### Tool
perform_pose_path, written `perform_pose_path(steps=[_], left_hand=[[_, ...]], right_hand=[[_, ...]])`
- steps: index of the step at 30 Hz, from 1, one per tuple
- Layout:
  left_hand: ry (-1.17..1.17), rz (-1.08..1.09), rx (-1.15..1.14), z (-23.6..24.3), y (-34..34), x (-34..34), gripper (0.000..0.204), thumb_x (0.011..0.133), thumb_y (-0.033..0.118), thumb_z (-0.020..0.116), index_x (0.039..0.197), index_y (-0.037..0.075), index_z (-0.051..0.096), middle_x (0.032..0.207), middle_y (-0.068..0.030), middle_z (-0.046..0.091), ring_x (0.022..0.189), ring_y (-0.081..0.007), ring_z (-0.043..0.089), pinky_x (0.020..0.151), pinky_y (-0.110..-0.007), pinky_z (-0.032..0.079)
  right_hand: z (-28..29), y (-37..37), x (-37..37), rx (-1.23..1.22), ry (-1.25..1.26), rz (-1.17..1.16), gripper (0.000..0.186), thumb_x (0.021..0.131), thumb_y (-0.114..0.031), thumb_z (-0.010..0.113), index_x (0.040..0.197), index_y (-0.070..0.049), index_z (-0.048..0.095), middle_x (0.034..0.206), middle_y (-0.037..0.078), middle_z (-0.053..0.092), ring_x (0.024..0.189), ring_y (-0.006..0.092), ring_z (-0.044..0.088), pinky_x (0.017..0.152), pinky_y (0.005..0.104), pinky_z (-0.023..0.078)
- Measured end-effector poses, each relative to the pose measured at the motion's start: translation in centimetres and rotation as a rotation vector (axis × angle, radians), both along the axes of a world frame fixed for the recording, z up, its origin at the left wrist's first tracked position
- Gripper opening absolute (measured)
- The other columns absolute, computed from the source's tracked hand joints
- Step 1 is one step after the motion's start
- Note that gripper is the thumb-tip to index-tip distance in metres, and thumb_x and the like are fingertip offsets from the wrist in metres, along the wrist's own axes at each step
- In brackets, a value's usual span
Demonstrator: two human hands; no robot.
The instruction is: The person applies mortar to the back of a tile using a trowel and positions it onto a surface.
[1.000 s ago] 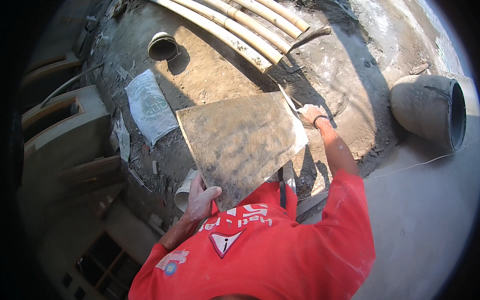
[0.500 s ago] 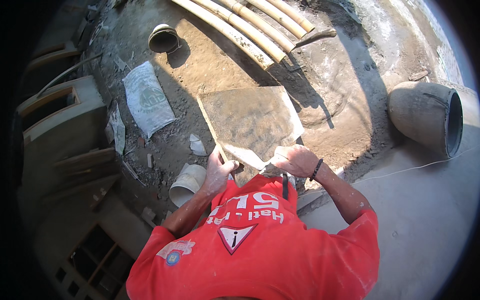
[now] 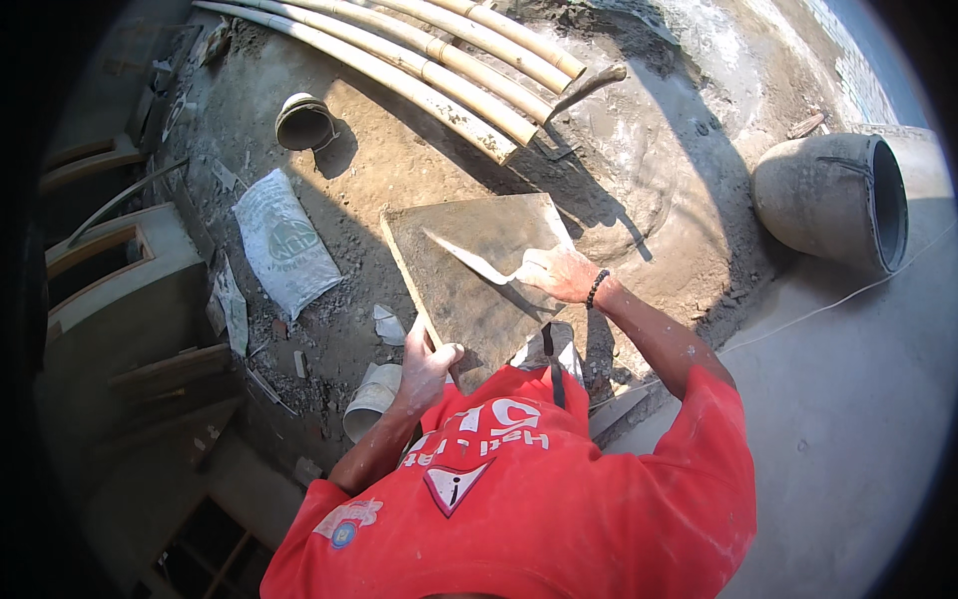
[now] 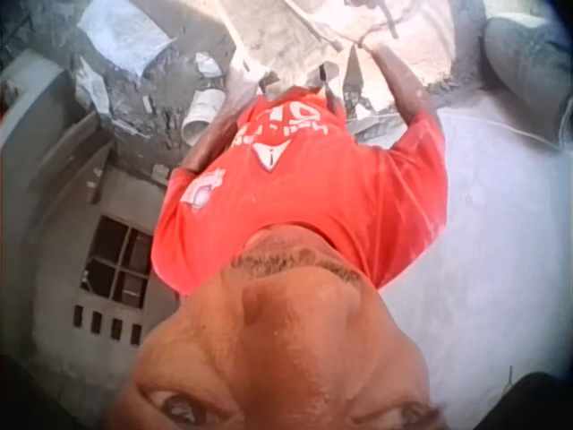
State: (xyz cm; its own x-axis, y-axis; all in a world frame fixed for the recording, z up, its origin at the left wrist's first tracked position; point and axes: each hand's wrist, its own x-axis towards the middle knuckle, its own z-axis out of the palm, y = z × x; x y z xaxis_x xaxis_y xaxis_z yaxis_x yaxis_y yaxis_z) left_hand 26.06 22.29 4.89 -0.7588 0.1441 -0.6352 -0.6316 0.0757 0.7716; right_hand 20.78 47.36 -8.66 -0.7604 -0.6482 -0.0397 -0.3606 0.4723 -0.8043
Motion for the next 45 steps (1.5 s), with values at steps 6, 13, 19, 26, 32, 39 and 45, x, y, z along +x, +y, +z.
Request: perform_pose_path(steps=[6,13,19,26,32,39,45], left_hand=[[-0.113,0.031,0.161,1.4,-1.3,0.1,0.060,0.066,0.000,0.052,0.124,-0.004,0.039,0.112,-0.0113,0.054,0.103,-0.0195,0.054,0.092,-0.032,0.042],[-0.123,0.094,0.072,-0.1,-2.0,1.7,0.060,0.065,0.000,0.051,0.124,-0.004,0.039,0.114,-0.0119,0.052,0.105,-0.0200,0.052,0.094,-0.032,0.039],[-0.137,0.148,0.136,1.9,-1.9,1.2,0.058,0.066,-0.002,0.052,0.123,-0.003,0.040,0.114,-0.0117,0.052,0.106,-0.0197,0.052,0.095,-0.032,0.039],[-0.151,0.127,0.179,3.1,-3.3,1.6,0.060,0.068,-0.003,0.052,0.127,-0.002,0.038,0.116,-0.0105,0.052,0.109,-0.0189,0.051,0.097,-0.032,0.037],[-0.080,0.074,0.044,0.3,-2.5,1.9,0.061,0.067,-0.001,0.052,0.127,-0.003,0.037,0.116,-0.0101,0.052,0.108,-0.0183,0.051,0.095,-0.032,0.039],[-0.086,0.153,0.090,0.1,-1.1,1.8,0.057,0.067,-0.001,0.051,0.123,-0.003,0.040,0.109,-0.0117,0.054,0.101,-0.0185,0.055,0.087,-0.031,0.045],[-0.087,0.355,0.138,-0.1,-3.1,3.9,0.055,0.067,-0.002,0.051,0.122,-0.002,0.041,0.112,-0.0119,0.054,0.101,-0.0202,0.055,0.090,-0.032,0.044]], right_hand=[[-20.5,12.7,3.0,0.782,-0.548,-0.508,0.050,0.087,-0.044,0.045,0.114,-0.005,0.057,0.096,0.021,0.064,0.076,0.0318,0.063,0.068,0.0404,0.050],[0.8,0.3,0.9,0.104,-0.188,-0.055,0.026,0.089,-0.029,0.048,0.093,-0.006,0.060,0.085,0.016,0.057,0.077,0.0359,0.058,0.070,0.0446,0.044],[-10.4,4.9,2.6,0.263,-0.239,-0.245,0.018,0.087,-0.017,0.048,0.091,-0.007,0.062,0.077,0.014,0.061,0.073,0.0291,0.061,0.059,0.0381,0.048],[-16.7,10.7,2.8,0.510,-0.838,-0.556,0.036,0.088,-0.029,0.045,0.091,0.004,0.060,0.062,0.019,0.059,0.053,0.0267,0.061,0.052,0.0407,0.047],[4.2,0.2,3.6,-0.009,0.155,0.082,0.022,0.083,-0.027,0.053,0.088,-0.007,0.061,0.088,0.013,0.056,0.079,0.0312,0.058,0.066,0.0418,0.046],[-0.5,0.5,3.5,0.213,-0.322,-0.140,0.026,0.087,-0.031,0.049,0.094,-0.010,0.061,0.091,0.017,0.058,0.084,0.0352,0.057,0.069,0.0439,0.045],[-8.7,8.3,9.7,0.459,-0.365,-0.006,0.035,0.086,-0.036,0.049,0.098,-0.006,0.063,0.092,0.020,0.064,0.087,0.0340,0.061,0.070,0.0443,0.048]])
